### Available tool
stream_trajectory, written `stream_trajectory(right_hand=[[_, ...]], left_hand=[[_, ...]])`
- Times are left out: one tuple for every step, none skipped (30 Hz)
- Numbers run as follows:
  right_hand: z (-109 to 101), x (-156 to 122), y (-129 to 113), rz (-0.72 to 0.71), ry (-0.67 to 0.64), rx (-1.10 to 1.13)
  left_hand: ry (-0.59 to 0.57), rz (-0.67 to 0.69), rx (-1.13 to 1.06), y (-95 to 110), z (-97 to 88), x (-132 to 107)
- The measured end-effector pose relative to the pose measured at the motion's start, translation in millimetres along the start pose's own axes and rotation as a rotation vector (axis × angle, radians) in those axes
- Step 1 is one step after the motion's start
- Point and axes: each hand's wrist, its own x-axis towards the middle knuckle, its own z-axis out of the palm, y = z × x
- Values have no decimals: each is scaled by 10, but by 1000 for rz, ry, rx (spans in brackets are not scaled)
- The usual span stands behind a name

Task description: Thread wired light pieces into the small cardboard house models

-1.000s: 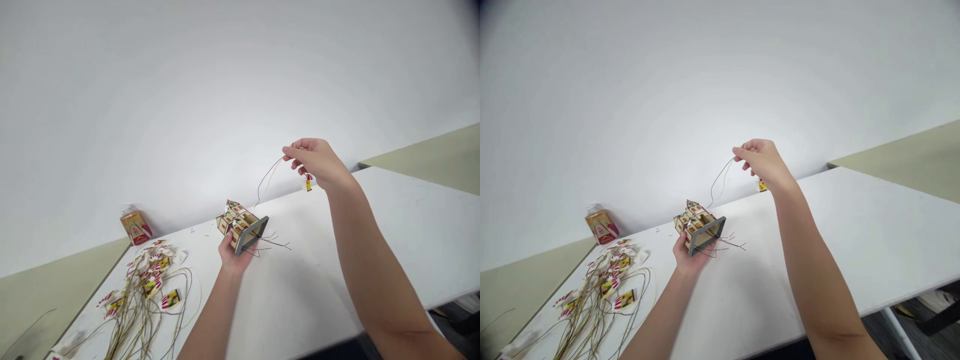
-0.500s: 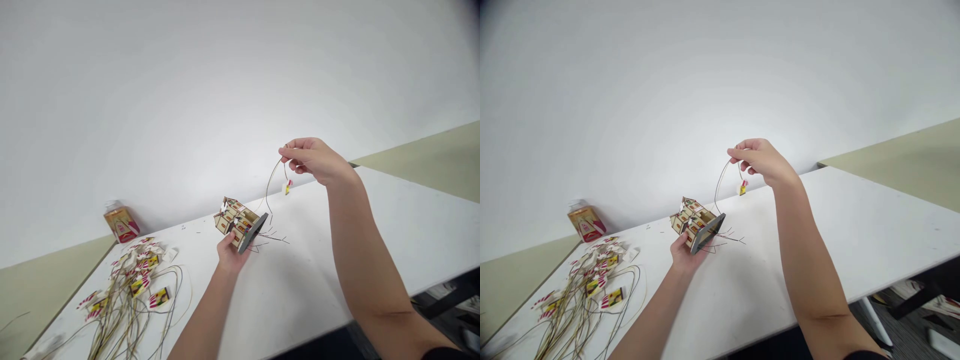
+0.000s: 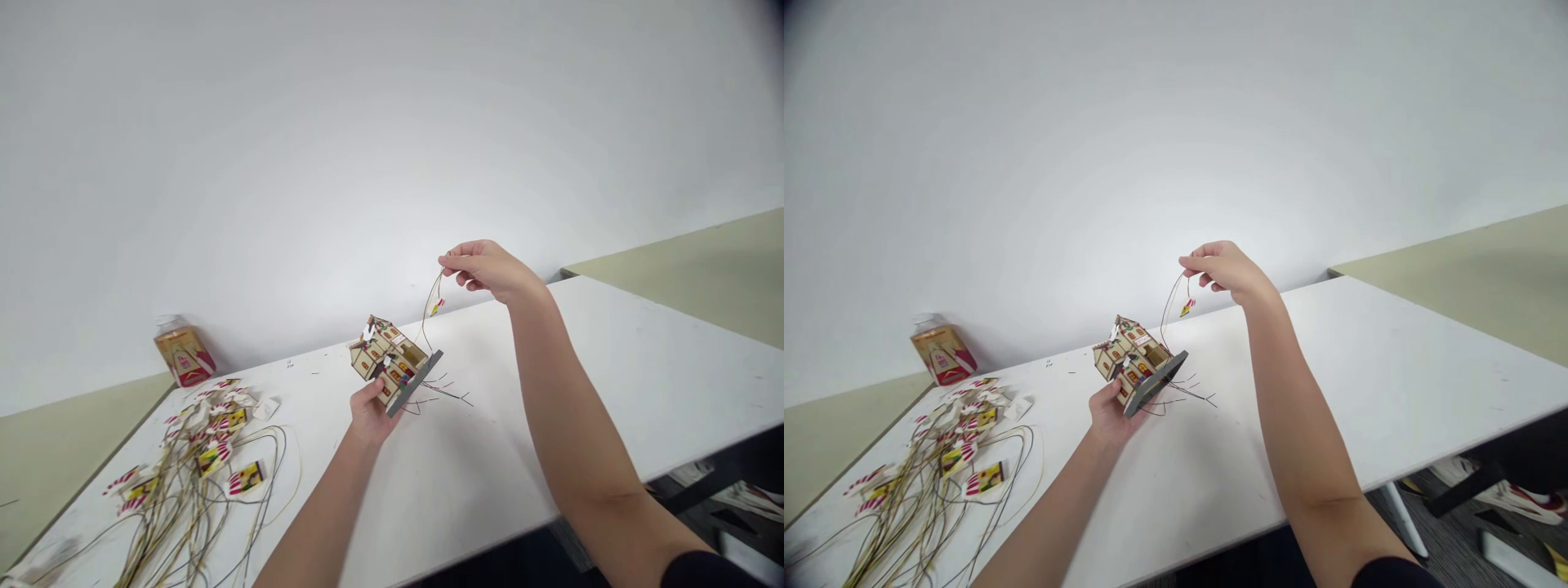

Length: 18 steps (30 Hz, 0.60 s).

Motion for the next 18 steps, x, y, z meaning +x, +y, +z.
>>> stream_trajectory(right_hand=[[16,22,20,10,7,-8],[32,41,36,16,19,-14],[49,56,48,18,33,-17],[65,66,55,16,48,-18],[81,73,57,11,63,-17],[97,75,55,3,74,-14],[111,74,49,-6,82,-9],[126,69,39,-16,88,-4],[139,62,28,-25,89,0],[152,51,14,-32,86,1],[164,37,0,-37,78,-3],[175,23,-13,-41,65,-12],[185,8,-25,-45,49,-25],[196,-5,-34,-50,31,-40],[205,-17,-41,-55,10,-56],[215,-27,-45,-61,-15,-71],[226,-35,-48,-64,-44,-88],[238,-42,-51,-65,-75,-105]], left_hand=[[-6,-6,-2,0,0,-2],[-13,-12,-5,0,1,-3],[-21,-19,-10,-3,6,-3],[-28,-21,-15,-7,14,-3],[-33,-20,-17,-13,26,-3],[-36,-19,-16,-20,40,-4],[-36,-16,-11,-27,57,-5],[-33,-12,-2,-35,75,-6],[-27,-8,9,-42,95,-8],[-19,-3,18,-47,115,-10],[-7,6,23,-52,136,-13],[8,15,23,-55,156,-14],[26,25,17,-56,176,-15],[45,36,7,-56,194,-15],[62,44,-4,-56,209,-13],[78,53,-13,-55,222,-10],[95,61,-20,-53,232,-6],[114,73,-27,-52,239,0]])
